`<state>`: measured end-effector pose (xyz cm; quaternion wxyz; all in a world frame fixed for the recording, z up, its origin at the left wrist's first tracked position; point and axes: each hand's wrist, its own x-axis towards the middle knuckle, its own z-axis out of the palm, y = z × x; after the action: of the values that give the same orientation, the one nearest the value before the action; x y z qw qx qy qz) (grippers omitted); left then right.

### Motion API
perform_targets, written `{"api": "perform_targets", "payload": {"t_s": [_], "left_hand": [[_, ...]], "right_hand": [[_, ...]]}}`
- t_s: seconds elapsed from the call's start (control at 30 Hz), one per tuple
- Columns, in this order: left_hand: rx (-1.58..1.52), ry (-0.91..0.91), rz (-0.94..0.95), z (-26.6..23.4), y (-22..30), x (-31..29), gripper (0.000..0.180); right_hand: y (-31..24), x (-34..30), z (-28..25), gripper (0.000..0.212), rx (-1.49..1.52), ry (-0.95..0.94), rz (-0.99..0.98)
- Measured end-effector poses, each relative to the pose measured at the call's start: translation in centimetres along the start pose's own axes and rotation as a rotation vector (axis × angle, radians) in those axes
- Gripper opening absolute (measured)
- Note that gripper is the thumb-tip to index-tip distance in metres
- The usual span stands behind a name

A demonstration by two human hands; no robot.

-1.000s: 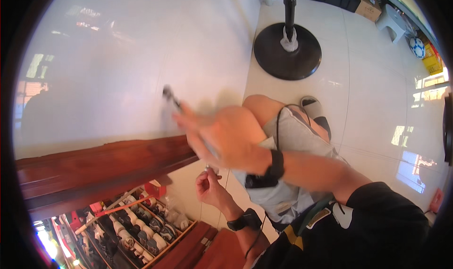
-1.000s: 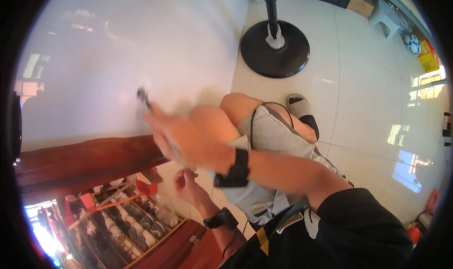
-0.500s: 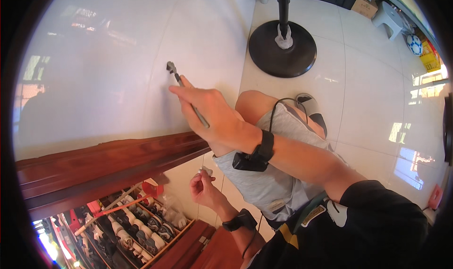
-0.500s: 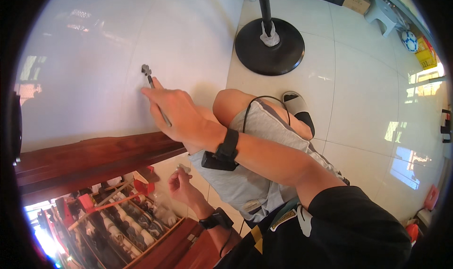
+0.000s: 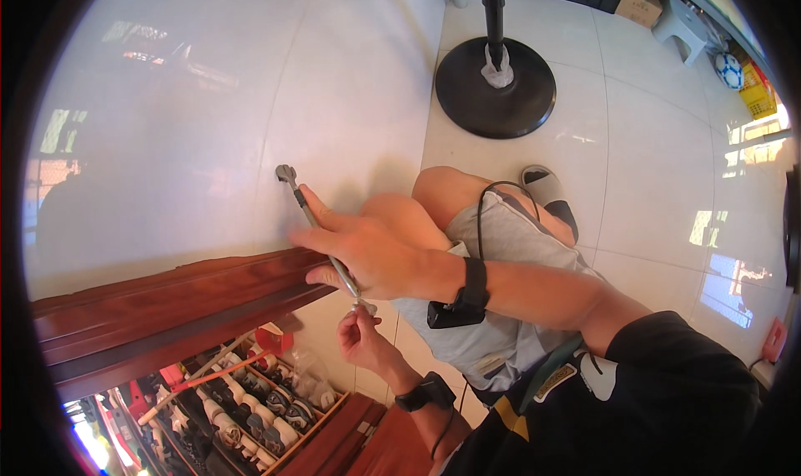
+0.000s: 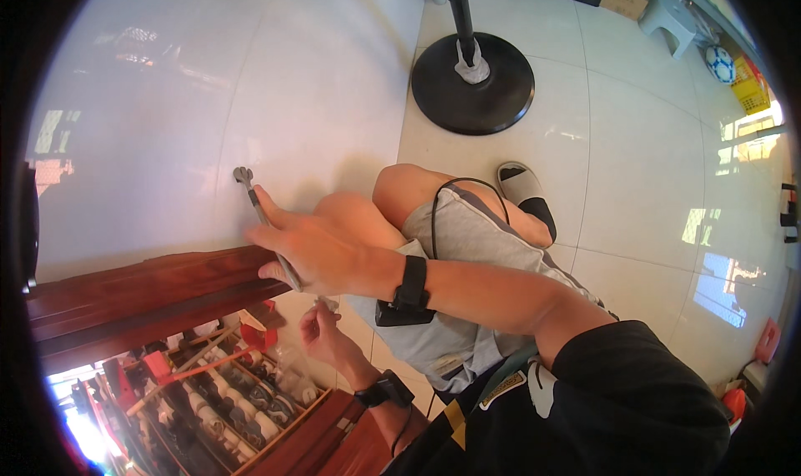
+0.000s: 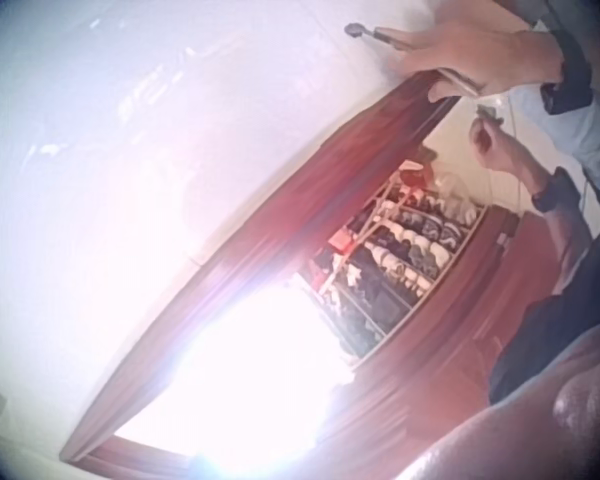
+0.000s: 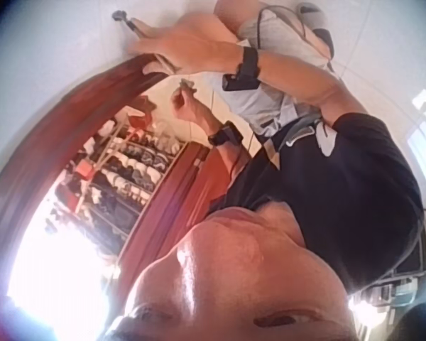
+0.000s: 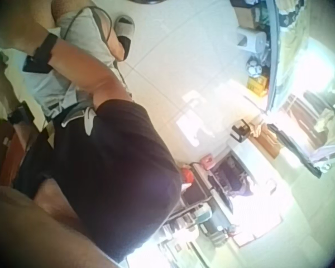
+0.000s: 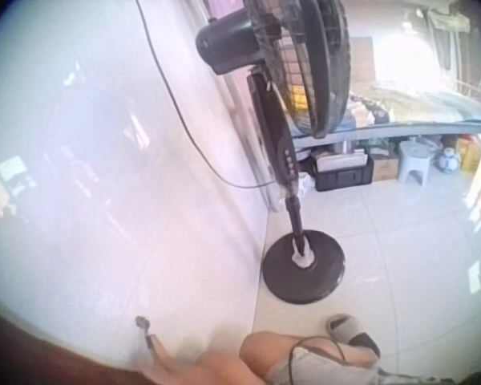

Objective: Using a socket wrench to tighten or adjust a small metal fixture on a tiled wall near a shoe rack.

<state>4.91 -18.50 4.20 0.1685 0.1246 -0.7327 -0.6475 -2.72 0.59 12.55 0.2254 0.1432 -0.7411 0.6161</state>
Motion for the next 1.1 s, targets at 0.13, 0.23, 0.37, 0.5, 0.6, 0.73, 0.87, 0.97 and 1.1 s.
{"api": "perform_targets", "payload": {"t_s": [0.13, 0.23, 0.37, 0.5, 0.6, 0.73, 0.87, 0.97, 1.1], "left_hand": [[0.02, 0.023, -0.004, -0.3, -0.1, 0.0, 0.011], [0.031, 0.039, -0.018, -0.2, 0.4, -0.5, 0.011], [0.035, 0.051, -0.05, 0.1, 0.7, -0.6, 0.012], [0.048, 0.054, -0.027, 0.9, 1.3, -0.6, 0.012], [0.004, 0.047, -0.035, 1.0, 1.2, -0.5, 0.011], [-0.008, 0.033, -0.026, 1.1, 1.4, -0.6, 0.011], [0.034, 0.038, -0.027, 0.8, 1.2, -0.7, 0.012], [0.04, 0.038, -0.033, 0.5, 0.9, -0.7, 0.013], [0.027, 0.041, -0.033, 0.7, 1.1, -0.7, 0.012]], "right_hand": [[0.1, 0.5, -0.5, 0.037, -0.041, -0.019, -0.048], [-1.2, 1.1, -2.6, 0.027, -0.196, -0.082, -0.037], [-1.5, 1.2, -3.3, 0.02, -0.381, -0.201, 0.059], [-2.0, 1.4, -4.4, 0.035, -0.484, -0.321, 0.093], [-1.3, 1.1, -4.2, 0.03, -0.445, -0.355, 0.083], [-1.2, 1.2, -4.4, 0.041, -0.349, -0.347, 0.099], [-0.9, 1.3, -4.7, 0.054, -0.239, -0.388, 0.145], [0.1, 1.2, -4.2, 0.062, -0.173, -0.313, 0.093], [-0.6, 1.7, -5.1, 0.054, 0.073, -0.465, 0.49]]}}
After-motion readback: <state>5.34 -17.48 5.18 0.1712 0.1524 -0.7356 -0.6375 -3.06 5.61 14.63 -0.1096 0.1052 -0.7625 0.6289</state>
